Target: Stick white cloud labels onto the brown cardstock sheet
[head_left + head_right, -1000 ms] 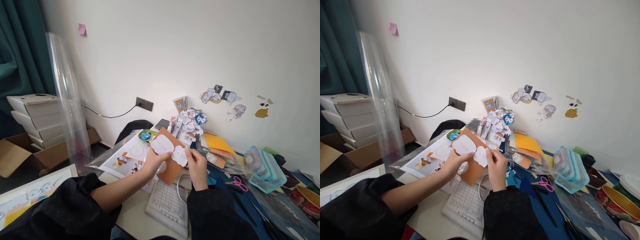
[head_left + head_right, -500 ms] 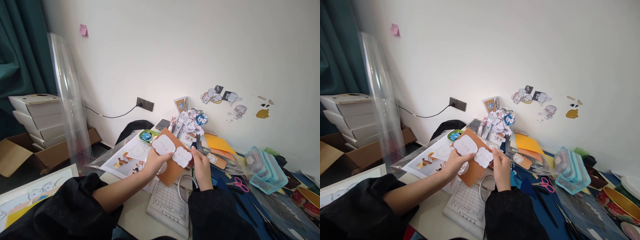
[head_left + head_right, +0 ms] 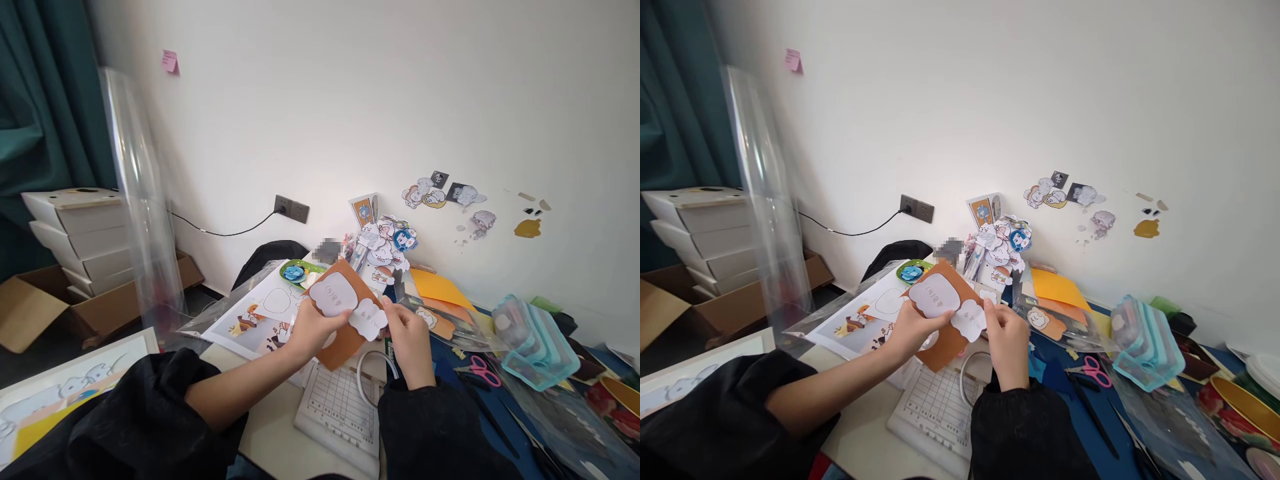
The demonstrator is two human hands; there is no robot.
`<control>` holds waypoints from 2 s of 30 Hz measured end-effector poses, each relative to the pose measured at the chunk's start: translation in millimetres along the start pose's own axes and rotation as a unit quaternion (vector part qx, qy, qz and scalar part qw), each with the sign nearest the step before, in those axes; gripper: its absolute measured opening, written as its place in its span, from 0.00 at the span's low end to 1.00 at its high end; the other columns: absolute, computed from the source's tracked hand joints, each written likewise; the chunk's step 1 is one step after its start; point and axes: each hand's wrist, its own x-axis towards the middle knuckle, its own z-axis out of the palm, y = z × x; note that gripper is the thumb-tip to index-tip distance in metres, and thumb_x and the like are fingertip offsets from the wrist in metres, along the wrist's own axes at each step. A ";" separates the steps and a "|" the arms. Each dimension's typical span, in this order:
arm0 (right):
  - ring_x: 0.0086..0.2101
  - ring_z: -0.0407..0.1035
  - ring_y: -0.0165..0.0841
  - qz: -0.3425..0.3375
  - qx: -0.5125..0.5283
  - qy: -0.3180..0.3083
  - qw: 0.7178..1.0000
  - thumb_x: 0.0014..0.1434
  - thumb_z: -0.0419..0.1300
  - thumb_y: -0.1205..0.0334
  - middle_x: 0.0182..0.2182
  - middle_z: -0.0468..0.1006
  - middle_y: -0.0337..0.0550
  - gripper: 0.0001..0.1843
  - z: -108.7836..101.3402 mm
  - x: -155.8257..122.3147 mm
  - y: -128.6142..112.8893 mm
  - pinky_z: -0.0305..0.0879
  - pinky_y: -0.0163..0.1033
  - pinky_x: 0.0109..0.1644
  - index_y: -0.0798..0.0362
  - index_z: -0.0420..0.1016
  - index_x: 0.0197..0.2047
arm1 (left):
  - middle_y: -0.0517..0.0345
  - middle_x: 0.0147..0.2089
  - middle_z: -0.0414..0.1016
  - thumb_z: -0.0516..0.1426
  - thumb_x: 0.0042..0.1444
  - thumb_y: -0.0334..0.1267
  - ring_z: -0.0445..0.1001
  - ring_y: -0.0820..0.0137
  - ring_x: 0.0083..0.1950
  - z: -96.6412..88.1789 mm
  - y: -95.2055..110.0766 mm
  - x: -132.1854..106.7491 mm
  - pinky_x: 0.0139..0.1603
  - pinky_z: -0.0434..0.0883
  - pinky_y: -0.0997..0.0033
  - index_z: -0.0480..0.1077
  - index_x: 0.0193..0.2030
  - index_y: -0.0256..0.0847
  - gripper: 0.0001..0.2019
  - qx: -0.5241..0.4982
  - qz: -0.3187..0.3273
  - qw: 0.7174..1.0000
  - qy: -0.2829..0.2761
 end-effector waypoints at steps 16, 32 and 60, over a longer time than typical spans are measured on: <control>0.37 0.70 0.39 -0.075 0.042 0.026 0.996 0.59 0.53 0.42 0.42 0.74 0.51 0.25 -7.1 0.1 -1.7 0.68 0.39 0.33 0.54 0.76 0.27 | 0.46 0.50 0.78 0.67 0.44 0.41 0.76 0.56 0.50 -5.2 -1.0 13.4 0.45 0.74 0.62 0.75 0.43 0.39 0.18 -0.120 -0.034 0.992 0.021; 0.35 0.68 0.37 -0.095 0.064 0.000 0.993 0.59 0.57 0.50 0.32 0.74 0.45 0.17 16.7 -5.3 6.7 0.64 0.38 0.37 0.53 0.71 0.26 | 0.45 0.49 0.78 0.65 0.48 0.46 0.76 0.60 0.49 4.5 -14.5 4.1 0.42 0.75 0.67 0.75 0.43 0.35 0.19 -0.206 -0.062 0.977 -0.005; 0.28 0.58 0.31 0.027 0.184 -0.016 0.982 0.56 0.59 0.46 0.24 0.66 0.38 0.19 25.2 -8.7 17.1 0.57 0.35 0.32 0.54 0.70 0.26 | 0.45 0.45 0.80 0.65 0.49 0.45 0.79 0.60 0.45 4.8 -16.6 0.7 0.42 0.76 0.66 0.76 0.42 0.34 0.18 -0.244 -0.079 0.966 -0.032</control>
